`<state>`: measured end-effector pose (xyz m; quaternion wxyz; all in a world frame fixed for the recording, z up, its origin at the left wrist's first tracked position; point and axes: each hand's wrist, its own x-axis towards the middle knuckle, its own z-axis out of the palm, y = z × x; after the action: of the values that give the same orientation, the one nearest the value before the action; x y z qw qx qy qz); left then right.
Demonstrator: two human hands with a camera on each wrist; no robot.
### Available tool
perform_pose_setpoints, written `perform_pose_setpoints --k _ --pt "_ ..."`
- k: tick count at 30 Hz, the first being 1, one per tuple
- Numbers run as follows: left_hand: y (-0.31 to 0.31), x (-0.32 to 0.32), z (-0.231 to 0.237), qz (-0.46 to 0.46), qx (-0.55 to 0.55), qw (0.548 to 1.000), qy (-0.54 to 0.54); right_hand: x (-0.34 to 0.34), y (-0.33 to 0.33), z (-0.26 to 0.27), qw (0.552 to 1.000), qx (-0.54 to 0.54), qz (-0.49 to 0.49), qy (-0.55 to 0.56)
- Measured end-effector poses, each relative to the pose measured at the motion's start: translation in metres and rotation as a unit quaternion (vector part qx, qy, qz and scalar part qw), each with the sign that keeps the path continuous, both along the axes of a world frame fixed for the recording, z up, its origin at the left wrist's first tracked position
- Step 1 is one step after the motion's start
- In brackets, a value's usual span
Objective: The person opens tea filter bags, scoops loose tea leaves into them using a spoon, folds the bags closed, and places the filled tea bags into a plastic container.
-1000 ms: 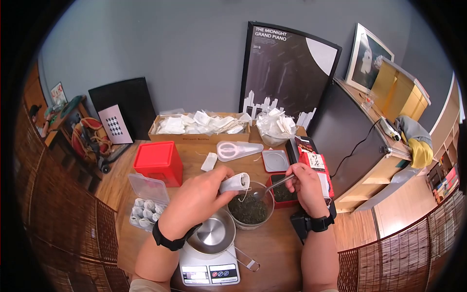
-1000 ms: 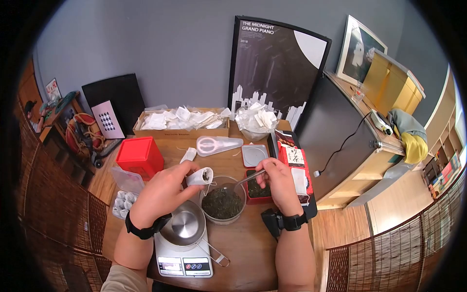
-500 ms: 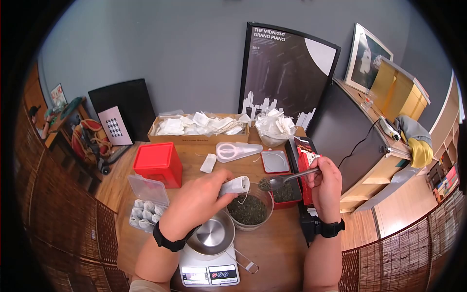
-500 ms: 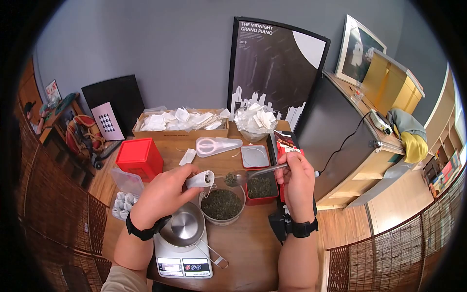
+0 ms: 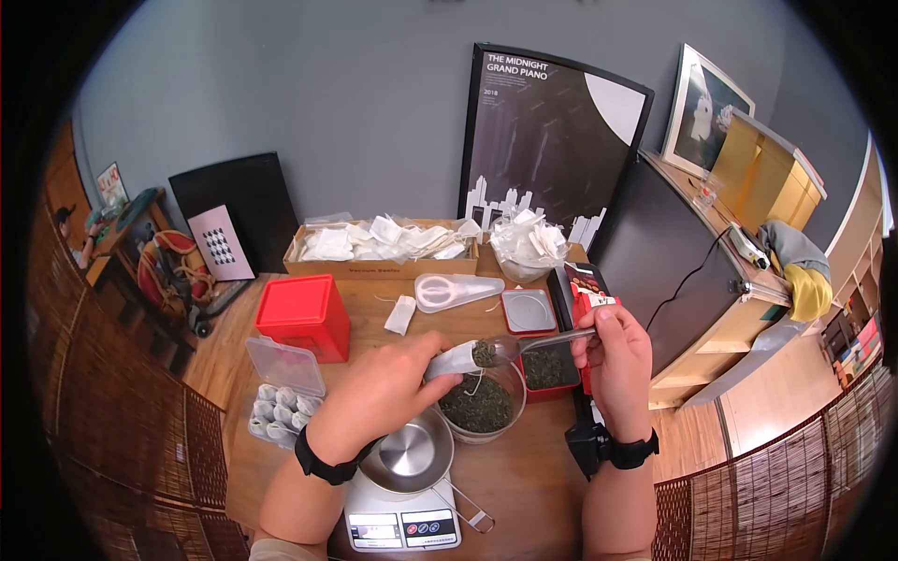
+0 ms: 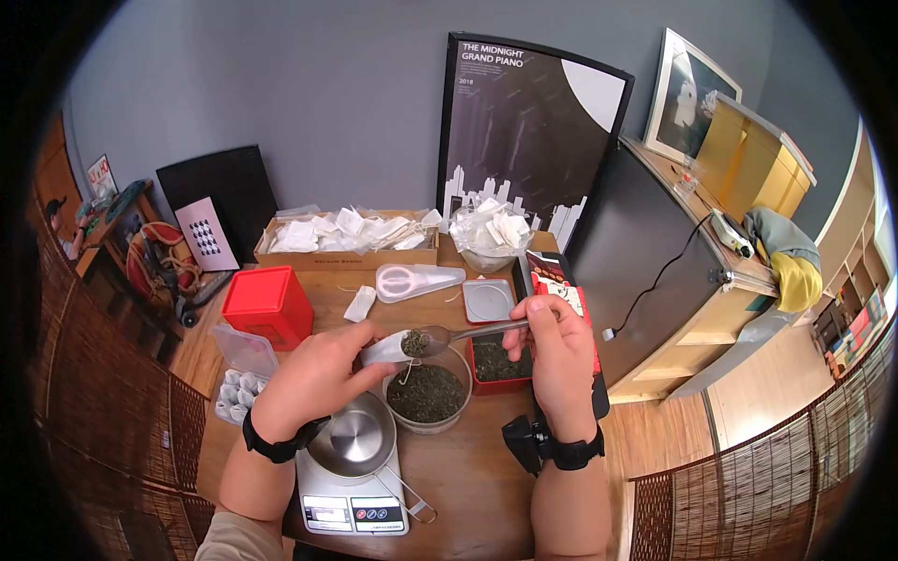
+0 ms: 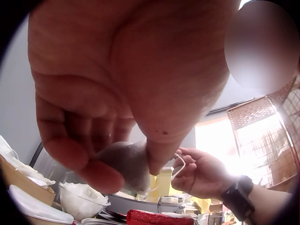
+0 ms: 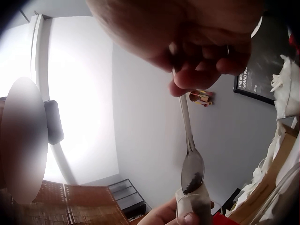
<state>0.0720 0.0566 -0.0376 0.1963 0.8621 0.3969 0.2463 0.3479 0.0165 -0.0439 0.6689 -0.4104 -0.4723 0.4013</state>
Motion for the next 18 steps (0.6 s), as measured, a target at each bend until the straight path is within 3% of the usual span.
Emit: perform_pose_setpoints --k 12,14,18 --pt "-0.001 0.0 0.004 0.004 -0.016 1.0 0.016 -0.03 -0.033 0.019 0.979 0.073 -0.029 -0.185" --pt "-0.001 0.0 0.002 -0.001 -0.019 1.0 0.001 -0.028 -0.034 0.019 0.944 0.151 -0.047 -0.289" --pt "-0.003 0.0 0.008 -0.004 -0.043 0.999 0.001 -0.024 -0.03 0.023 0.894 0.257 -0.043 -0.365"
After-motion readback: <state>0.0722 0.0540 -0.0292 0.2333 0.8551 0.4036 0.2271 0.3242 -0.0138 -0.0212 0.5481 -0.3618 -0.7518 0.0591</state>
